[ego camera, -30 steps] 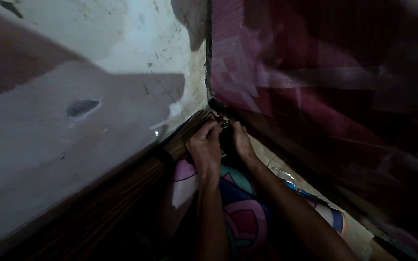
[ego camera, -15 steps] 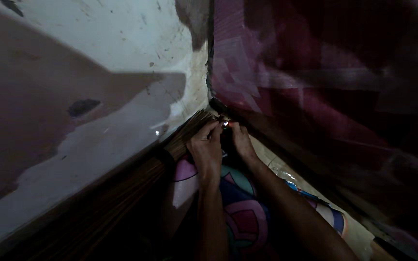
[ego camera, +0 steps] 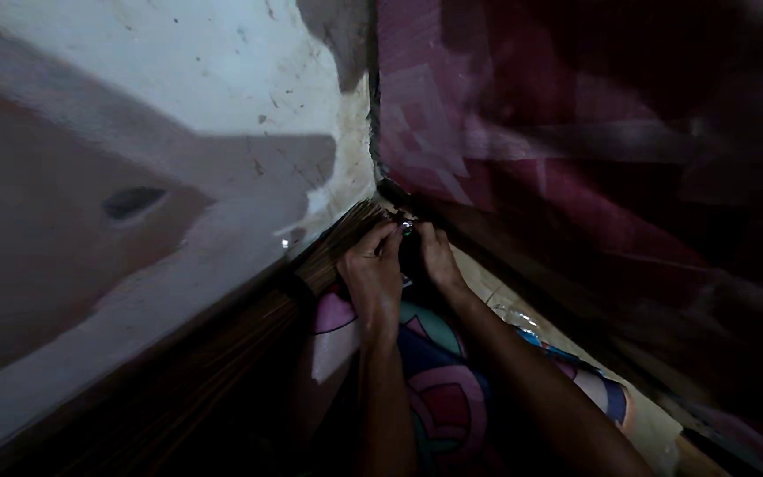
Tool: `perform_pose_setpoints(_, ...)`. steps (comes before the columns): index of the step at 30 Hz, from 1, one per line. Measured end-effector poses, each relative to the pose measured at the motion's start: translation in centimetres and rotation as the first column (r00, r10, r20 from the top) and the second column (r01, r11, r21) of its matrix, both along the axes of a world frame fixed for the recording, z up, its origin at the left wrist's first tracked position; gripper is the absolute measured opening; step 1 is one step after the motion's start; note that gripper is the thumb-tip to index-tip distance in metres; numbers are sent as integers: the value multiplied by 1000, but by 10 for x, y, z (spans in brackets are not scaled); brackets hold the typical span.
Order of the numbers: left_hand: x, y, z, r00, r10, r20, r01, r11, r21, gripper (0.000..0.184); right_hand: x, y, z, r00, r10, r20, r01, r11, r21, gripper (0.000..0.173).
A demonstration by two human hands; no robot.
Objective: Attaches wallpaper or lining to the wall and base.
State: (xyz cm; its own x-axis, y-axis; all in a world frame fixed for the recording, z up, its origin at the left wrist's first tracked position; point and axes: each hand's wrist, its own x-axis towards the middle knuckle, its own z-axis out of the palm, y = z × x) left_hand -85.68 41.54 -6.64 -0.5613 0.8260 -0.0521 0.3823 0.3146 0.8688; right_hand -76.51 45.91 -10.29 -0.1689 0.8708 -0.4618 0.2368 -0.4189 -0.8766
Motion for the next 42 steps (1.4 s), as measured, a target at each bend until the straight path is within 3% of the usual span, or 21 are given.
perform_pose_setpoints(23, 0, 0, -4, 999, -4, -39, 6, 999, 52, 8, 0, 0, -5, 1000, 0, -28, 1, 1000, 10, 54)
perform_pose_setpoints(28, 0, 1, 0, 999, 14, -28, -14, 1000, 13, 9, 1, 1, -3, 997, 36, 73, -41, 997, 68, 51)
perform_pose_setpoints(42, 0, 0, -2, 999, 2, -38, -1, 1000, 16, 9, 1, 1, -1, 997, 42, 65, -46, 997, 59, 51)
